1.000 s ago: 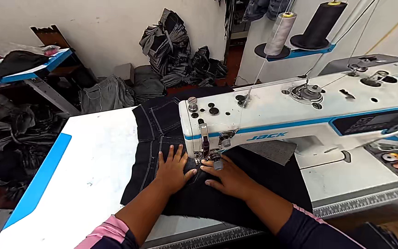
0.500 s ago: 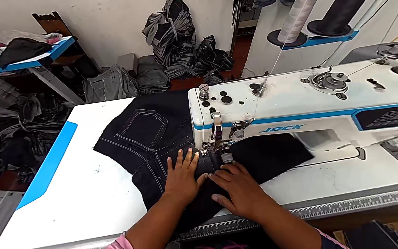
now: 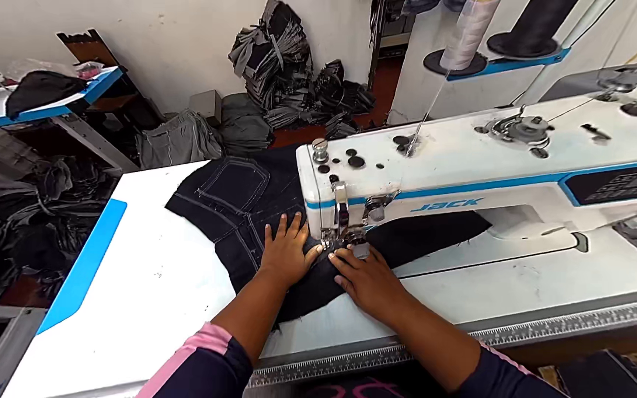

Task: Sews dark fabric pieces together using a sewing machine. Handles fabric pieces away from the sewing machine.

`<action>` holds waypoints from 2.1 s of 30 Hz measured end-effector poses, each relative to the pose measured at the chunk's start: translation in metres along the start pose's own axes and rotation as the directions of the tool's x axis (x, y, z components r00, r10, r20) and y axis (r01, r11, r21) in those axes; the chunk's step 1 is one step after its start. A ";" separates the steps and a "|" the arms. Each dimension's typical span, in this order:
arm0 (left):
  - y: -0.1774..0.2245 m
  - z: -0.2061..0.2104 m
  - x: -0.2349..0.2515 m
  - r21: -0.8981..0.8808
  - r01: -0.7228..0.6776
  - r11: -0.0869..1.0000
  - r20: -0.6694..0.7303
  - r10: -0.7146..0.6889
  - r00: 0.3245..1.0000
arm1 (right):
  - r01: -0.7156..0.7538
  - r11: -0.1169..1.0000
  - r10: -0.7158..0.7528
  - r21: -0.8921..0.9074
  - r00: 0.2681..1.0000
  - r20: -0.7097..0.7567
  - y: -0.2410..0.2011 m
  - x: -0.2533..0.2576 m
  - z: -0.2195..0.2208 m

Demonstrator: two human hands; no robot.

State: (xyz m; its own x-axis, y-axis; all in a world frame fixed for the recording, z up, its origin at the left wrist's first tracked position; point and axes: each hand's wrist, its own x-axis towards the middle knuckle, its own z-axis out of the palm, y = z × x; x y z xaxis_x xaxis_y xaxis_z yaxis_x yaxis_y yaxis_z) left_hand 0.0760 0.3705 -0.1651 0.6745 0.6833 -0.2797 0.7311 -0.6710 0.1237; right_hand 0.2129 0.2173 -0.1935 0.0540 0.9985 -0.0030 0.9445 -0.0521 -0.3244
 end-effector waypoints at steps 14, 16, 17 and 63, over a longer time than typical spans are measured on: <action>-0.051 -0.004 0.016 0.071 -0.303 0.950 0.075 0.297 0.952 | -0.005 0.999 0.006 0.032 0.999 -0.034 0.003 -0.003 0.007; -0.050 -0.003 0.015 0.058 -0.296 0.953 0.051 0.294 0.955 | -0.003 0.999 0.005 0.036 0.999 -0.035 0.005 -0.003 0.007; -0.048 -0.001 0.013 0.042 -0.278 0.960 0.032 0.277 0.960 | 0.015 0.999 -0.011 0.043 0.996 -0.084 0.007 -0.005 0.008; -0.023 -0.012 0.019 -0.099 -0.101 0.990 -0.009 0.101 0.995 | 0.022 0.997 -0.012 0.076 0.992 -0.127 -0.009 -0.006 0.016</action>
State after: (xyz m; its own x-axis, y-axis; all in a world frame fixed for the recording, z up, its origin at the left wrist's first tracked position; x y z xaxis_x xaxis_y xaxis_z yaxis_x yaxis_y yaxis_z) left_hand 0.0732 0.4029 -0.1621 0.7457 0.6145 -0.2575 0.6656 -0.7049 0.2451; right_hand 0.1994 0.2122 -0.2054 0.0833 0.9891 0.1211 0.9182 -0.0290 -0.3949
